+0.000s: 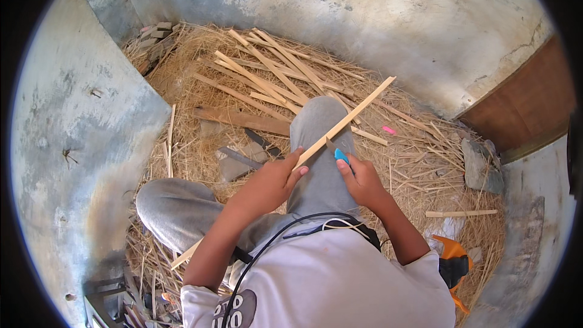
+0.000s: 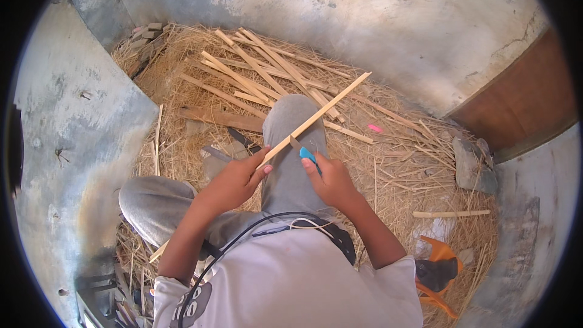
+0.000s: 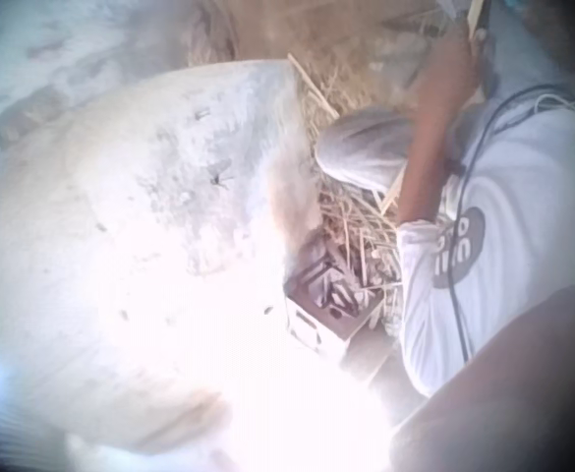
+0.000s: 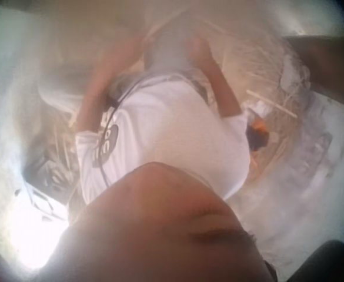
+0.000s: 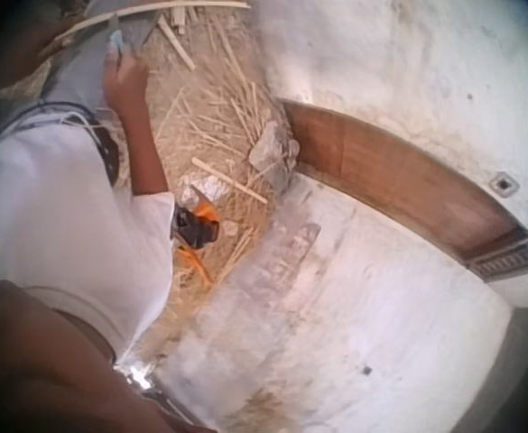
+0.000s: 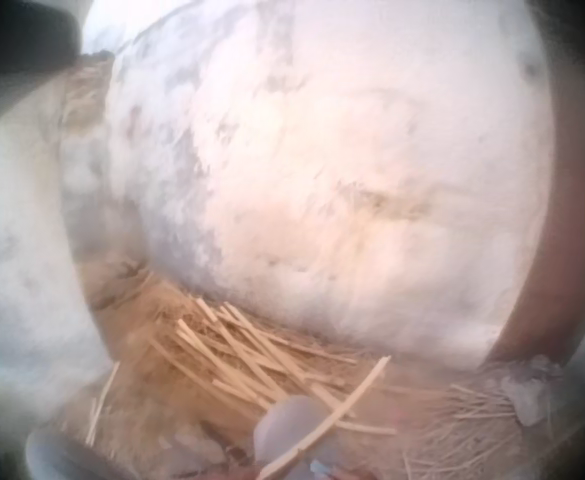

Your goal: The person sits on a straw-covered floor and uses a knife to shave a long, thin piece of wood. They hold the wood against their leg and scrape the blade along its length to remove thin strips of material.

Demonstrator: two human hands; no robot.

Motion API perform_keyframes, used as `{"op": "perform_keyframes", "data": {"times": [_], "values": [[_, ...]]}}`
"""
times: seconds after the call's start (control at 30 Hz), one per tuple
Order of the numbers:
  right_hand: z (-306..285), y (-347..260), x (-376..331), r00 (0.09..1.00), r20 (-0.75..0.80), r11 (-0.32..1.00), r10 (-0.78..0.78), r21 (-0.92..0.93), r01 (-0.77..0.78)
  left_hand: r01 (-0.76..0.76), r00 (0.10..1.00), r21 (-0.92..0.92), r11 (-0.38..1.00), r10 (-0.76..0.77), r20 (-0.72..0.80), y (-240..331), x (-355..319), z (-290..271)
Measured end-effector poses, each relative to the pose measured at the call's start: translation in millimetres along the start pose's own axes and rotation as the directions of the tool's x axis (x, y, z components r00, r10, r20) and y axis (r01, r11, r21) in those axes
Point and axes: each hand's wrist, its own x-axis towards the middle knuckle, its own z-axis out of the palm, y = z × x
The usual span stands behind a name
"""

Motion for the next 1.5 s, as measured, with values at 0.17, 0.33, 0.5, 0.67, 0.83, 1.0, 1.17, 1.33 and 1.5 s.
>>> {"op": "perform_keyframes", "data": {"times": [0.17,0.33,0.5,0.67,0.83,1.0,1.17,1.33,1.5], "values": [[-4,-7,-5,0.996,0.012,0.992,0.090,-0.092,-0.089,0.050,0.996,0.068,0.996,-0.055,0.066,4,5,2],[1,-9,-8,0.997,-0.039,0.975,0.064,-0.212,-0.071,0.038,0.998,0.053,0.998,-0.041,0.056,6,-2,2],[-2,-2,-9,1.000,-0.023,0.980,0.014,-0.196,-0.018,0.043,0.999,0.081,0.996,-0.043,-0.006,12,-8,18],[1,-5,-9,0.999,-0.039,0.966,0.012,-0.259,-0.022,0.043,0.999,0.068,0.997,-0.041,-0.031,13,-9,20],[7,-7,-10,0.998,-0.060,0.962,0.029,-0.271,-0.044,0.124,0.992,0.092,0.988,-0.124,-0.007,15,-12,23],[5,1,-8,0.992,-0.096,0.978,0.081,-0.183,-0.097,0.102,0.994,-0.005,0.995,-0.102,-0.025,3,-33,30],[1,0,-4,0.984,-0.117,0.976,0.136,-0.156,-0.154,0.156,0.988,-0.030,0.987,-0.156,-0.003,7,-61,30],[0,0,1,0.967,-0.175,0.976,0.186,-0.084,-0.202,0.270,0.961,0.023,0.963,-0.271,0.056,9,-112,21],[2,4,-1,0.964,-0.186,0.973,0.192,-0.088,-0.211,0.374,0.923,0.012,0.928,-0.373,0.097,17,-155,-5]]}}
